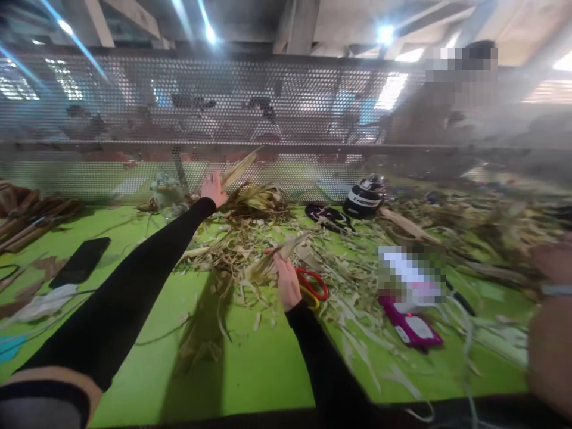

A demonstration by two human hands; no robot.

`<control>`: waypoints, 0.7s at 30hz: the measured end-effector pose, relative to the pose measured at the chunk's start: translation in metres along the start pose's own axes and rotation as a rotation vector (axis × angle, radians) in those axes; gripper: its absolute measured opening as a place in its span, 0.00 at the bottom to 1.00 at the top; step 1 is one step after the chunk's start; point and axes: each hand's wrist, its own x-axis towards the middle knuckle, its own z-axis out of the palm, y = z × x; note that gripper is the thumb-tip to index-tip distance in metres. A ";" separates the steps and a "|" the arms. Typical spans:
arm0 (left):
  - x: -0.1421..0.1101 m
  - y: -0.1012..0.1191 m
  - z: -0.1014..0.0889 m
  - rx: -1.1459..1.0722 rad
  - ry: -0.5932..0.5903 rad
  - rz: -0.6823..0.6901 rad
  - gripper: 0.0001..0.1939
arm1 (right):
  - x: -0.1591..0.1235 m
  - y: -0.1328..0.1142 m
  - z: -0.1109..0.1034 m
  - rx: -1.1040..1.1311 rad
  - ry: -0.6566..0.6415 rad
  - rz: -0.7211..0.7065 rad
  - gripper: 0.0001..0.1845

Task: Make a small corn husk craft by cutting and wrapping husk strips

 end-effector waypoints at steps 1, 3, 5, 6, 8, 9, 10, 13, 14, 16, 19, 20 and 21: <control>0.001 0.000 0.003 0.007 -0.021 0.014 0.39 | -0.001 0.003 -0.002 0.012 0.016 0.017 0.22; -0.004 0.005 0.010 0.010 -0.049 0.024 0.38 | -0.002 0.007 -0.003 0.061 0.047 0.064 0.21; -0.017 0.018 0.016 -0.011 -0.073 0.047 0.34 | -0.002 0.010 -0.002 0.102 0.071 0.106 0.21; -0.027 0.026 0.018 -0.052 -0.097 0.071 0.29 | -0.001 0.011 -0.001 0.124 0.079 0.127 0.21; -0.054 0.041 0.020 -0.144 -0.209 0.113 0.19 | 0.000 0.013 0.003 0.164 0.089 0.165 0.20; -0.070 0.047 0.020 -0.180 -0.278 0.123 0.17 | 0.001 0.014 0.006 0.183 0.094 0.179 0.20; -0.087 0.052 0.019 -0.213 -0.357 0.135 0.17 | 0.001 0.015 0.008 0.201 0.097 0.190 0.20; -0.135 0.053 0.012 -0.394 -0.690 0.105 0.17 | 0.000 0.011 0.016 0.251 0.087 0.208 0.21; -0.147 0.050 0.008 -0.443 -0.753 0.082 0.18 | -0.001 0.007 0.018 0.268 0.067 0.213 0.21; -0.165 0.041 -0.001 -0.531 -0.817 0.032 0.19 | -0.002 -0.002 0.021 0.300 -0.016 0.228 0.21; -0.179 0.027 -0.018 -0.693 -0.846 -0.071 0.20 | -0.004 -0.021 0.025 0.334 -0.200 0.253 0.20; -0.181 0.023 -0.024 -0.796 -0.842 -0.140 0.20 | -0.004 -0.027 0.027 0.340 -0.248 0.256 0.19; -0.184 0.019 -0.029 -0.910 -0.820 -0.222 0.20 | -0.003 -0.032 0.028 0.342 -0.282 0.254 0.18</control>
